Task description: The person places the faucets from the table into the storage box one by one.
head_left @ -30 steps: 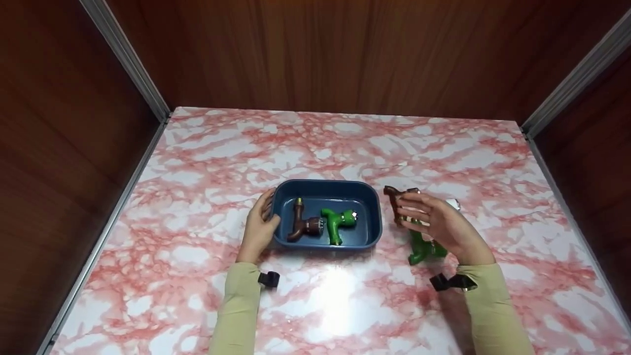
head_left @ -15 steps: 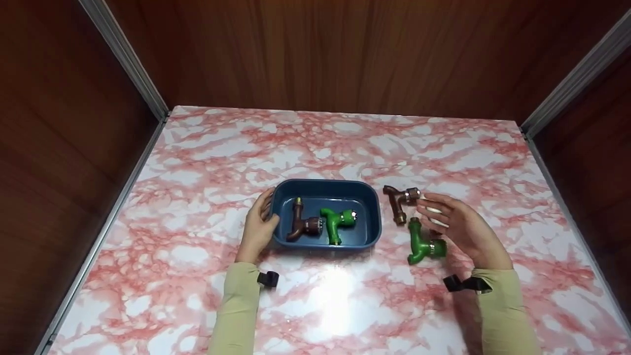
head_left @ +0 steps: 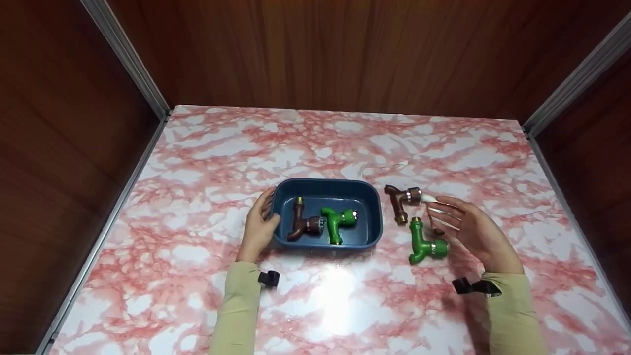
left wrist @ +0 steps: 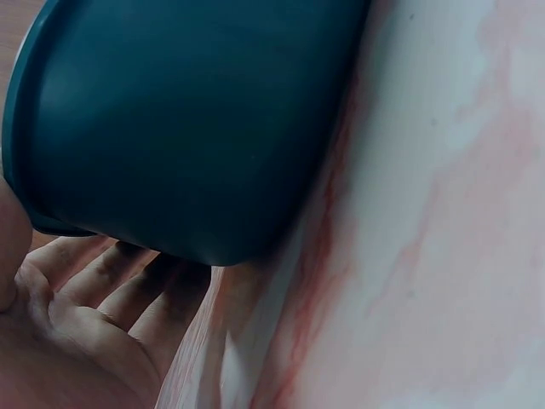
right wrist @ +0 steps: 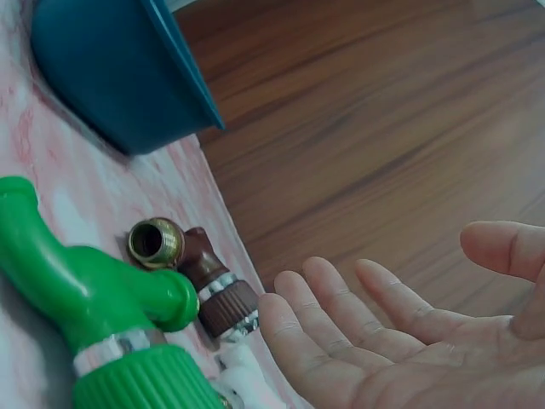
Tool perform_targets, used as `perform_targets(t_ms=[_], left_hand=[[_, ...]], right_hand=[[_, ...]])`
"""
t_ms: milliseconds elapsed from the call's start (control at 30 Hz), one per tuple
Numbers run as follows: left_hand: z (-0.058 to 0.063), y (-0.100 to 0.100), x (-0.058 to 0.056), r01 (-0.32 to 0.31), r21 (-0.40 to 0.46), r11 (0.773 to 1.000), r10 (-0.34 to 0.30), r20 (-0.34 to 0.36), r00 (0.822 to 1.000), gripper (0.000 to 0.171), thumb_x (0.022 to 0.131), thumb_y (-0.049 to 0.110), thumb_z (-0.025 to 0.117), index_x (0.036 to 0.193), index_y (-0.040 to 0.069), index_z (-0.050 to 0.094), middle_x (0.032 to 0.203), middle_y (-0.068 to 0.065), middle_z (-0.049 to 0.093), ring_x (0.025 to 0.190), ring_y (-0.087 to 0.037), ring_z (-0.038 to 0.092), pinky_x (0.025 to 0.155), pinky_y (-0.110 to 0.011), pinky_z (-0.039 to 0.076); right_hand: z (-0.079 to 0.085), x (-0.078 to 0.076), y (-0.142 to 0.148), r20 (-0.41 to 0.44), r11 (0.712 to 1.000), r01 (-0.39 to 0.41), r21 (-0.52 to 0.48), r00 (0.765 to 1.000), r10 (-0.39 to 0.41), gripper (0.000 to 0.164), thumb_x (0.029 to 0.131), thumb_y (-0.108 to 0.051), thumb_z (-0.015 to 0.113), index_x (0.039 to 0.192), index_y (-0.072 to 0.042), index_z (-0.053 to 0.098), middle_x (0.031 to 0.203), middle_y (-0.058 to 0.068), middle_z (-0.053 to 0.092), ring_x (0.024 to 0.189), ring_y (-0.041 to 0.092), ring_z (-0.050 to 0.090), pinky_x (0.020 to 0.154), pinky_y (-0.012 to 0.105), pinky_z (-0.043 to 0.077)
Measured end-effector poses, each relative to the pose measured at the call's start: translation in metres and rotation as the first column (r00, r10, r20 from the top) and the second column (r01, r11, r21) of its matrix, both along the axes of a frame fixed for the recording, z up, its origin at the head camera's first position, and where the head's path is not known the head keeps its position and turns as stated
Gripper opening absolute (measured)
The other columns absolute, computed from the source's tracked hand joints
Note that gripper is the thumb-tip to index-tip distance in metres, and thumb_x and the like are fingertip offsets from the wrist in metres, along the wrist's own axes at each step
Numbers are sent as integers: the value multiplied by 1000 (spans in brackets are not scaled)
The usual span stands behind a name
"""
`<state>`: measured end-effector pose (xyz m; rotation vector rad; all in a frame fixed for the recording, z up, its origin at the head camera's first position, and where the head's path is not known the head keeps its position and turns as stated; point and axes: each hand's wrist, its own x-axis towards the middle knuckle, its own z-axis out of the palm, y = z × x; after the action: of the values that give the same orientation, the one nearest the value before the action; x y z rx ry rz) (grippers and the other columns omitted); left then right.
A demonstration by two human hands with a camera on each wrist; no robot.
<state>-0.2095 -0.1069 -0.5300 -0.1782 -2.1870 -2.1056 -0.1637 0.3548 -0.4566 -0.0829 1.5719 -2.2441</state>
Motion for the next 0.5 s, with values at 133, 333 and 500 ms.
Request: perform_targets(t_ms=[133,333,500], left_hand=[[0,0,0,-3,1,1000,3,3,1000,64,82,-16,46,143,3,42,141,-15,45,130,-25,41,106,-39,35],[3,1,0,8,2,1000,-8,-11,1000,63,83,-17,45,143,0,41,142,-18,44,131,-28,41,108,-41,32],[16,1,6,28,12,1000,-28,-12,1000,63,81,-19,44,142,-4,40,141,-24,43,131,-33,40,108,-43,31]], right_hand=[[-2,2,7,-3,1000,10,1,1000,-10,45,106,-27,25,143,-5,40,143,14,44,134,31,36,110,42,31],[-7,5,13,23,999,53,3,998,-53,46,106,-27,29,142,-1,38,135,12,52,130,29,43,108,39,34],[-10,8,17,45,997,76,22,996,-77,40,105,-27,31,137,-5,45,138,15,49,128,30,44,107,40,34]])
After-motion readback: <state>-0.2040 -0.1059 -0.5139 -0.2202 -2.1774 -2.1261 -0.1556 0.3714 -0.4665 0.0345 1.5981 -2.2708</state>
